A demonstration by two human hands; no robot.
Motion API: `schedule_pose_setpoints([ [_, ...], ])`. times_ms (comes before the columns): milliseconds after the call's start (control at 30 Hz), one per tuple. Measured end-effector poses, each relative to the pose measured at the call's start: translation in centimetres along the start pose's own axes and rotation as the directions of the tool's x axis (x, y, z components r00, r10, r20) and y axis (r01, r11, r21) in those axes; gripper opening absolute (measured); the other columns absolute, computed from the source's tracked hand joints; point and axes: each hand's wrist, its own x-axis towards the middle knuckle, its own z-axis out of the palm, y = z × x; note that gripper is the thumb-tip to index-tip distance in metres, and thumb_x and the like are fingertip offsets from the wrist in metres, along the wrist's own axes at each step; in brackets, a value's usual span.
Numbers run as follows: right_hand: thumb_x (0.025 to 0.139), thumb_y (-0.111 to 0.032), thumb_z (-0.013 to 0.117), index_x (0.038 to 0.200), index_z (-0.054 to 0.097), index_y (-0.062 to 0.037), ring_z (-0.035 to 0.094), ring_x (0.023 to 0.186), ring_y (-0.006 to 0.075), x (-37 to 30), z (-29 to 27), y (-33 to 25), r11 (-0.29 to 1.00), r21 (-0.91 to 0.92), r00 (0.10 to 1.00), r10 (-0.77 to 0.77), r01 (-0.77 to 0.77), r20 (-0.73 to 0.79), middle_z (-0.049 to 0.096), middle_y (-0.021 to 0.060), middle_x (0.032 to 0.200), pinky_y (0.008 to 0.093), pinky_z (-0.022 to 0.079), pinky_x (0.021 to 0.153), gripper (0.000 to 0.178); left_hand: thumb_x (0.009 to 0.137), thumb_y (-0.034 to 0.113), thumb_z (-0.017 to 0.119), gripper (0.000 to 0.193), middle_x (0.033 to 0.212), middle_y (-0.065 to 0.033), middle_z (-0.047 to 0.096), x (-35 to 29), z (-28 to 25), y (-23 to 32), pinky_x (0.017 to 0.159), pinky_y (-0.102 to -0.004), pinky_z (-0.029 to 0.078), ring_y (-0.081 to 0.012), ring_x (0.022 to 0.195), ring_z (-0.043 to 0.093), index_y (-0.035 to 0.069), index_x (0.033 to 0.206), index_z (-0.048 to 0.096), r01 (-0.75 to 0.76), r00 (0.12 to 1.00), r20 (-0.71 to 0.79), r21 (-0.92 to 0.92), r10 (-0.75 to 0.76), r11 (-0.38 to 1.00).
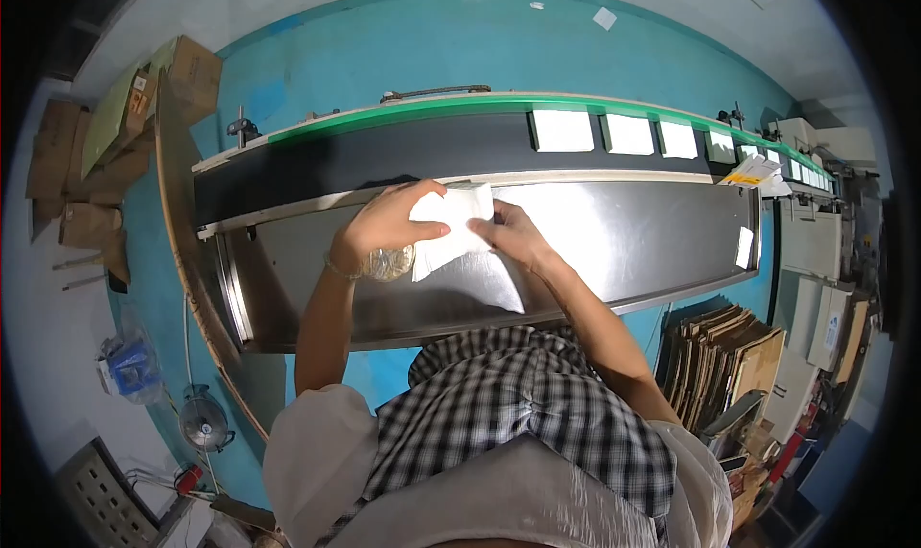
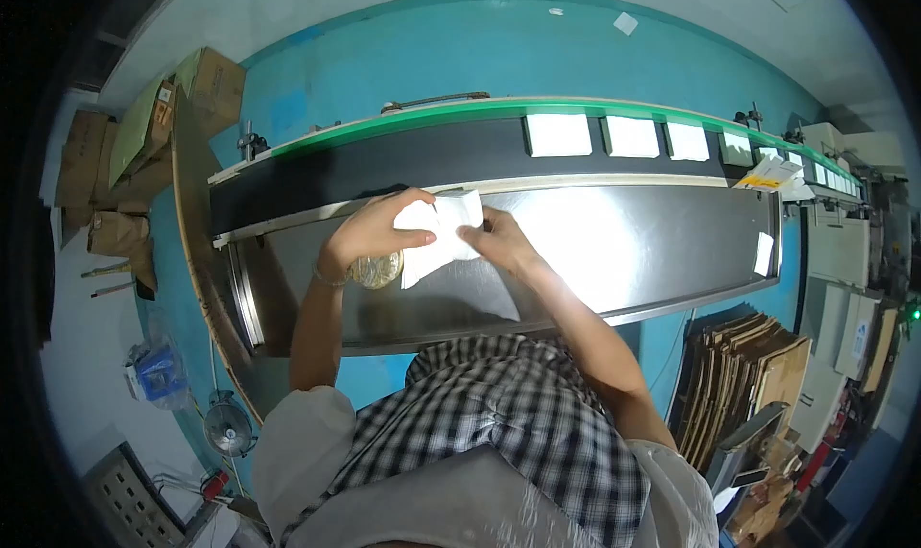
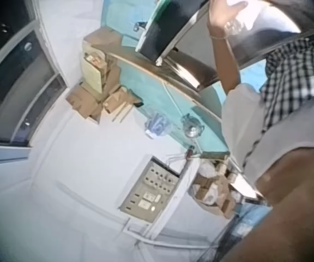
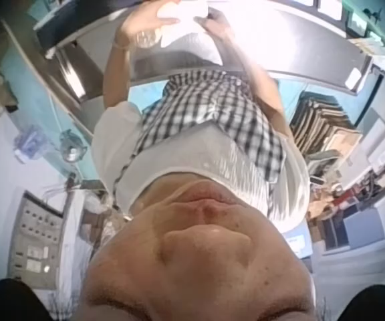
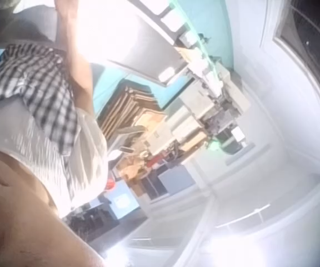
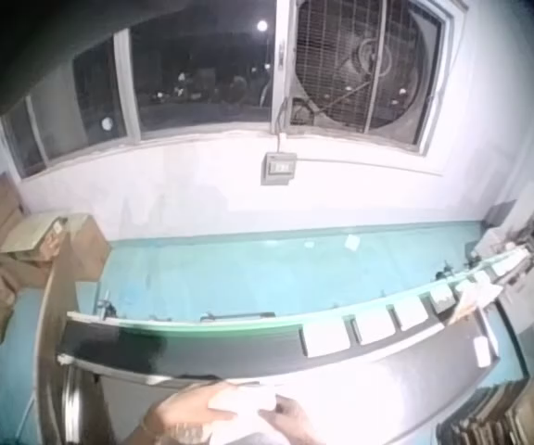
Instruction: The person is collecting stacks of paper or cardboard products from a processing machine and organizing them on a sorting table for packaging.
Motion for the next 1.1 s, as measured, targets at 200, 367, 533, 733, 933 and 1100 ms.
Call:
schedule_pose_setpoints([
  [200,0.099,-0.035,0.063,0.110,0.059,0.0026,0.060,0.081,0.0122,4.0,-0.4,-0.6,0.872,0.467,0.976,-0.047,0.144,-0.212,0.061,0.0051,0.091,0.0245,0.049,0.073,0.039,0.082,0.035,0.076,0.058,0.124,-0.0231,0.064,-0.4,-0.5,0.4,0.094,-0.0405,0.048,-0.0376,0.113,0.062,0.006,0.129,0.056,0.068,0.997,0.046,-0.026,-0.067,0.997],
  [367,0.091,-0.042,0.073,0.109,0.065,0.0007,0.056,0.076,0.0103,0.0,4.2,-0.6,0.973,-0.015,0.973,-0.229,0.229,-0.034,0.064,0.0042,0.089,0.0271,0.048,0.068,0.047,0.084,0.036,0.076,0.063,0.129,-0.0193,0.062,-1.3,-0.5,0.0,0.099,-0.0403,0.047,-0.0369,0.120,0.060,0.008,0.136,0.052,0.047,0.999,0.019,0.054,-0.048,0.997],
  [533,0.095,-0.031,0.068,0.115,0.064,0.0018,0.059,0.083,0.0110,-0.3,2.7,-1.4,0.975,0.220,0.999,0.018,-0.028,0.050,0.066,0.0063,0.095,0.0268,0.048,0.067,0.038,0.084,0.034,0.074,0.065,0.130,-0.0225,0.060,-2.2,-0.7,0.0,0.100,-0.0418,0.047,-0.0384,0.119,0.059,0.002,0.135,0.051,0.022,1.000,-0.022,0.001,-0.022,1.000],
  [733,0.098,-0.024,0.064,0.096,0.060,0.0009,0.060,0.071,0.0131,4.4,0.7,-0.1,0.839,0.494,0.965,-0.128,0.228,-0.228,0.063,0.0059,0.081,0.0274,0.051,0.066,0.025,0.084,0.034,0.074,0.062,0.126,-0.0226,0.061,-2.0,-0.9,0.3,0.097,-0.0405,0.048,-0.0373,0.114,0.062,0.001,0.132,0.053,0.133,0.991,0.016,-0.036,-0.133,0.990],
  [933,0.093,-0.041,0.070,0.109,0.065,0.0019,0.058,0.077,0.0111,0.0,4.8,-0.8,0.983,0.050,0.984,-0.180,0.179,0.016,0.065,0.0039,0.086,0.0260,0.048,0.069,0.046,0.083,0.037,0.076,0.072,0.134,-0.0240,0.058,-3.4,-0.6,0.2,0.104,-0.0401,0.045,-0.0376,0.125,0.056,0.000,0.139,0.049,0.091,0.995,-0.042,0.009,-0.090,0.996],
  [1100,0.093,-0.034,0.072,0.118,0.062,0.0027,0.058,0.082,0.0111,0.7,4.1,-0.1,0.885,0.456,0.985,0.017,-0.094,0.169,0.067,0.0085,0.099,0.0251,0.046,0.065,0.045,0.082,0.039,0.077,0.073,0.132,-0.0238,0.059,-4.0,-0.8,0.6,0.101,-0.0406,0.046,-0.0366,0.123,0.058,0.001,0.139,0.049,0.081,0.995,-0.059,-0.044,-0.083,0.996],
])
